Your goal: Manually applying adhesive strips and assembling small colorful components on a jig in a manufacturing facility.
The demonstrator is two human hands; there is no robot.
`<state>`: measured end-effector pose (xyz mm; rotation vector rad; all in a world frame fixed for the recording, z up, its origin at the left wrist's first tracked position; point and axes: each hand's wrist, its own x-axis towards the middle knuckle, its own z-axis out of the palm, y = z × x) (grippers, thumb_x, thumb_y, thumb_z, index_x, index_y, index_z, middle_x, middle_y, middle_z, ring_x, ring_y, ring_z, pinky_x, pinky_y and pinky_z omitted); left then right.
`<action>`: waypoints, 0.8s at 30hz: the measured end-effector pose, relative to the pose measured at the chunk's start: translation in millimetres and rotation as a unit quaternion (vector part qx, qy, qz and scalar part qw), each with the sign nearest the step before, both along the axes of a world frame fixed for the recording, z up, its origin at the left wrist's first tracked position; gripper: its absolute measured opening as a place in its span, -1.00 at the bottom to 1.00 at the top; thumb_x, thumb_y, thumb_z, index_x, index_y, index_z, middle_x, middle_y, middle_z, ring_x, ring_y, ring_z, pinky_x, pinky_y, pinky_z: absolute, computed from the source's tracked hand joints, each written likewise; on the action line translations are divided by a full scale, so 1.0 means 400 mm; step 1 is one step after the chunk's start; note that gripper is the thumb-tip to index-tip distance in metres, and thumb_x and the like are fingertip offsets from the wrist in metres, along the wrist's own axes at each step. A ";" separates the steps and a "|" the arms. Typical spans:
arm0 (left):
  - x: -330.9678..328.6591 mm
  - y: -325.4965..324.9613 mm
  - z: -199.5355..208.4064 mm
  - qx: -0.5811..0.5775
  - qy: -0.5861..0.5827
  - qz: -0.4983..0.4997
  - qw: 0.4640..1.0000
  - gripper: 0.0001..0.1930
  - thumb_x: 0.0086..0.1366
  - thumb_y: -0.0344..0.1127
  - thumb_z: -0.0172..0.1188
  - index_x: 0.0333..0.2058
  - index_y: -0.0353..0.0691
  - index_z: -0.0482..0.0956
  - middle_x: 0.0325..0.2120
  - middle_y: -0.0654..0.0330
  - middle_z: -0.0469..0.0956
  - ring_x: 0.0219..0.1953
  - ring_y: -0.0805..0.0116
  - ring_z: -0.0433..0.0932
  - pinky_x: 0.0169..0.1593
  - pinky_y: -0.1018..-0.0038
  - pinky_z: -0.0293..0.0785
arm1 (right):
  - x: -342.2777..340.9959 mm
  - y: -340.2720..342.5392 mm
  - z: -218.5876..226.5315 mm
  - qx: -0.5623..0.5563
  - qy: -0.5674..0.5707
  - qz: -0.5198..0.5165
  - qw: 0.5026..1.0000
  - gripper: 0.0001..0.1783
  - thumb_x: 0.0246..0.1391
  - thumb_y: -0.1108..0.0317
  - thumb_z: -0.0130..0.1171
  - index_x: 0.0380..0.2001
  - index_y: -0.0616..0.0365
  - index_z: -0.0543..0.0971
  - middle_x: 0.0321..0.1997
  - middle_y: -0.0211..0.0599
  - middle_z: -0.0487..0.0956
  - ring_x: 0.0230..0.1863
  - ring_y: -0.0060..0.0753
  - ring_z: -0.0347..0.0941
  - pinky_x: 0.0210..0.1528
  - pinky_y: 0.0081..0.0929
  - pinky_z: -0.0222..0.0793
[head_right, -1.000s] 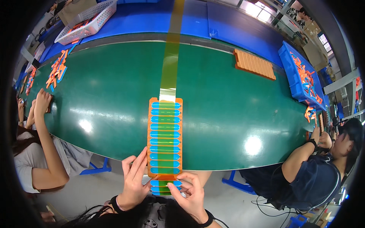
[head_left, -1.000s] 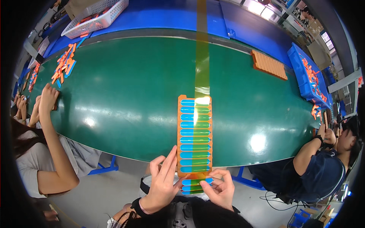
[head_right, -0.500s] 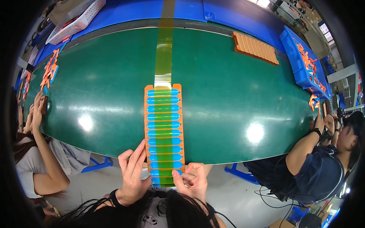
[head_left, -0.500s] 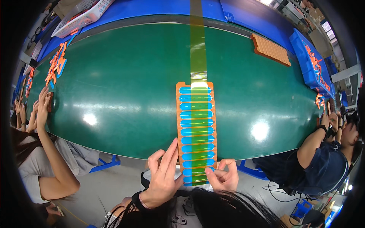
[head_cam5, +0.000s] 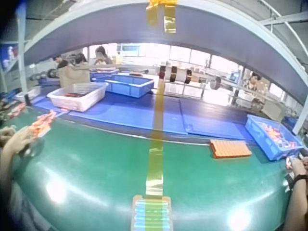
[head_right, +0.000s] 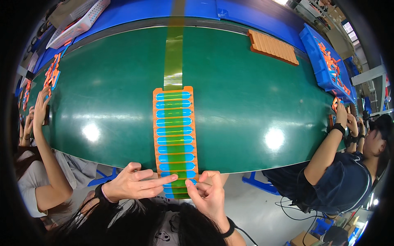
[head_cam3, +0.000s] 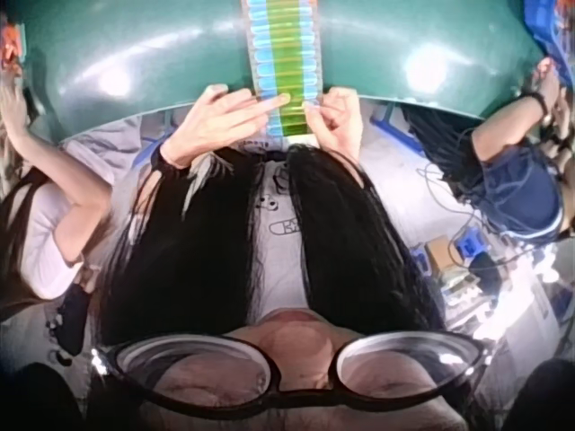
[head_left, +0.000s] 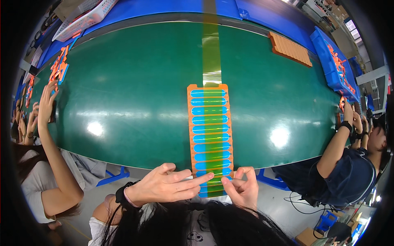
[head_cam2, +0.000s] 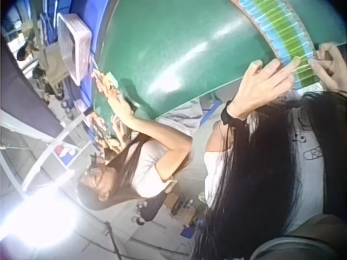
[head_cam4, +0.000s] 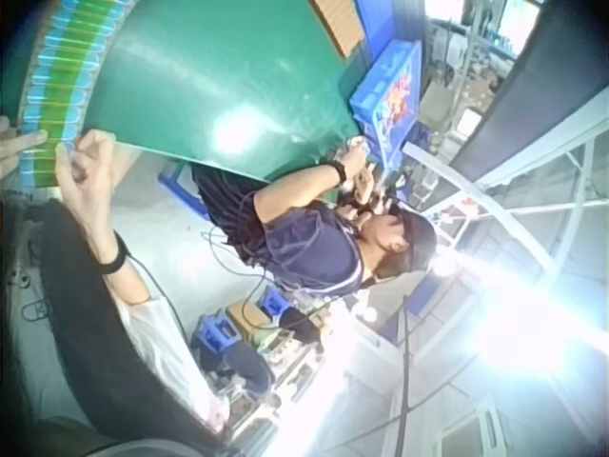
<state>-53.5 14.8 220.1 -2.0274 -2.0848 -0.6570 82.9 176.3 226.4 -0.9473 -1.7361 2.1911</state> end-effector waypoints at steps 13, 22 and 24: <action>0.000 0.044 0.081 -0.038 0.187 -0.105 0.976 -0.95 0.01 -0.33 -0.03 -0.53 -0.13 0.32 -0.58 0.35 0.22 -0.41 0.57 0.26 -0.35 0.64 0.18 | -0.143 0.045 0.168 0.286 -0.086 0.279 0.913 -0.65 -0.01 0.37 0.09 -0.36 0.25 0.13 -0.44 -0.15 0.46 -0.43 -0.19 0.52 -0.48 -0.36 0.40; -0.299 0.201 0.120 0.218 -0.355 0.207 0.885 -0.58 0.09 -0.34 0.13 -0.11 -0.37 0.25 -0.19 0.03 0.39 -0.16 0.30 0.43 -0.09 0.48 0.35 | -0.135 0.018 0.176 0.335 -0.128 0.289 0.888 -0.77 0.07 0.42 -0.06 -0.39 0.25 0.11 -0.39 -0.14 0.46 -0.34 -0.27 0.53 -0.42 -0.48 0.37; -0.384 0.260 0.126 0.123 -0.645 0.216 0.723 -0.44 0.12 -0.11 0.13 -0.10 -0.50 0.24 -0.11 -0.07 0.33 -0.12 0.25 0.40 -0.05 0.49 0.33 | -0.138 0.016 0.184 0.331 -0.140 0.296 0.885 -0.76 0.08 0.42 -0.07 -0.38 0.25 0.10 -0.38 -0.14 0.46 -0.33 -0.28 0.52 -0.40 -0.48 0.37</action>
